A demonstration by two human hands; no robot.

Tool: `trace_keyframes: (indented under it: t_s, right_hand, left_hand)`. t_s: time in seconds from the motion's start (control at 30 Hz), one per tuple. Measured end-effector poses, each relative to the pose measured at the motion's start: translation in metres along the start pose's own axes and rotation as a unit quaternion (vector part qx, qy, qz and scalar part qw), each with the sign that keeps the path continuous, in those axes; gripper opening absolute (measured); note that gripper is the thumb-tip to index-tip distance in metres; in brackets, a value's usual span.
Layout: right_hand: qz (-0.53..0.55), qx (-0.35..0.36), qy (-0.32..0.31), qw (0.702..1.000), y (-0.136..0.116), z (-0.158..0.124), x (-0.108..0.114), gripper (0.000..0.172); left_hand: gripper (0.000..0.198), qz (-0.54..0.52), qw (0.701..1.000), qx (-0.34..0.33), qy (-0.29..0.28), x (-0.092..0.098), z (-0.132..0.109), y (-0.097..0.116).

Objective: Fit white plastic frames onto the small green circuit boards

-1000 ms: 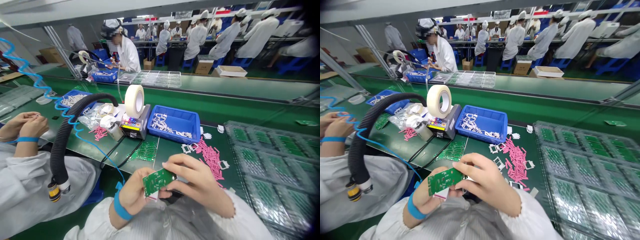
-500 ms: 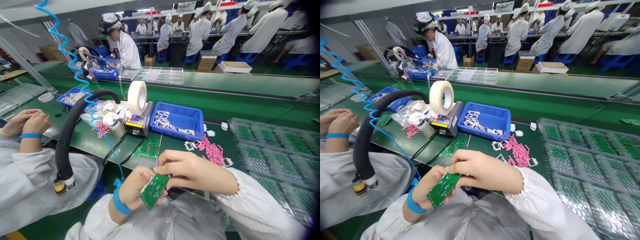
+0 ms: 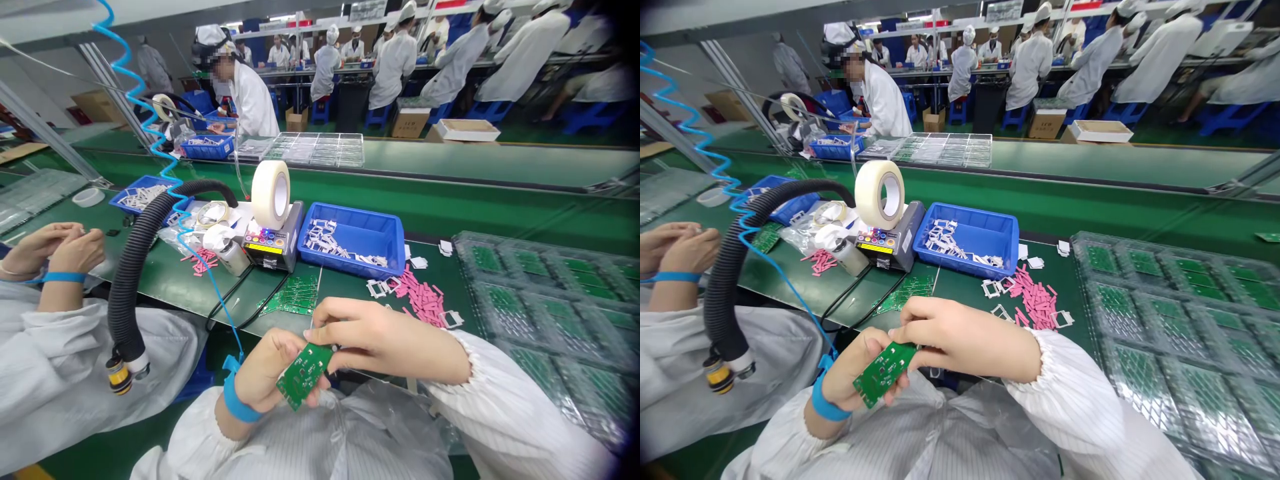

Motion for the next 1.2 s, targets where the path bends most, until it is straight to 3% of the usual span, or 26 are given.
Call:
trace_keyframes:
  t_s: [0.1,0.27,0.37,0.47,0.53,0.63,0.7,0.77,0.87,0.93,1.03,1.13,1.2]
  right_hand:
    - [-0.027,0.003,-0.012,1.0,0.004,0.0,0.001,0.027]
    - [-0.063,-0.008,-0.057,0.996,0.02,-0.001,0.008,0.025]
    - [-0.088,-0.095,0.052,0.99,0.023,-0.006,0.009,0.033]
    - [-0.107,-0.241,0.179,0.948,0.017,-0.014,0.0,0.036]
    - [-0.127,-0.283,0.183,0.933,0.012,-0.018,-0.012,0.038]
    - [-0.138,-0.291,0.172,0.931,0.009,-0.019,-0.028,0.038]
    - [-0.126,-0.288,0.188,0.93,0.013,-0.019,-0.029,0.038]
    - [-0.131,-0.286,0.206,0.926,0.023,-0.02,-0.016,0.034]
    - [-0.228,-0.332,0.255,0.879,0.061,-0.026,0.033,0.019]
    - [-0.301,-0.381,0.281,0.828,0.103,-0.034,0.077,0.02]
    - [-0.341,-0.432,0.286,0.785,0.176,-0.05,0.131,0.019]
    - [-0.351,-0.476,0.264,0.762,0.235,-0.067,0.153,0.023]
    - [-0.352,-0.494,0.254,0.753,0.257,-0.078,0.154,0.027]
  left_hand:
    - [0.055,-0.005,1.0,0.001,0.003,0.0,0.001,-0.003]
    - [0.045,-0.092,0.992,0.089,-0.01,0.0,0.017,-0.017]
    - [0.033,-0.172,0.983,0.059,0.031,-0.002,0.032,-0.022]
    - [0.026,-0.226,0.969,-0.009,0.103,-0.009,0.045,-0.023]
    - [0.024,-0.227,0.964,-0.045,0.133,-0.016,0.052,-0.023]
    - [0.026,-0.209,0.964,-0.082,0.143,-0.029,0.061,-0.022]
    - [0.031,-0.195,0.967,-0.098,0.131,-0.036,0.067,-0.019]
    - [0.038,-0.177,0.971,-0.104,0.123,-0.039,0.072,-0.013]
    - [0.046,-0.148,0.973,-0.101,0.147,-0.031,0.075,-0.002]
    - [0.04,-0.127,0.97,-0.096,0.185,-0.018,0.075,0.002]
    - [0.029,-0.116,0.962,-0.094,0.23,0.014,0.075,-0.003]
    - [0.029,-0.127,0.951,-0.073,0.271,0.05,0.071,-0.019]
    - [0.031,-0.132,0.938,-0.057,0.315,0.068,0.063,-0.029]
Point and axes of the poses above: each hand's wrist, its own z-axis towards the middle knuckle, its own x-axis out of the back of the hand, y = z × x, the point moved 1 cm from there along z, towards the middle knuckle, and after that the axes turned 15 degrees about y, right-handed, at the moved point
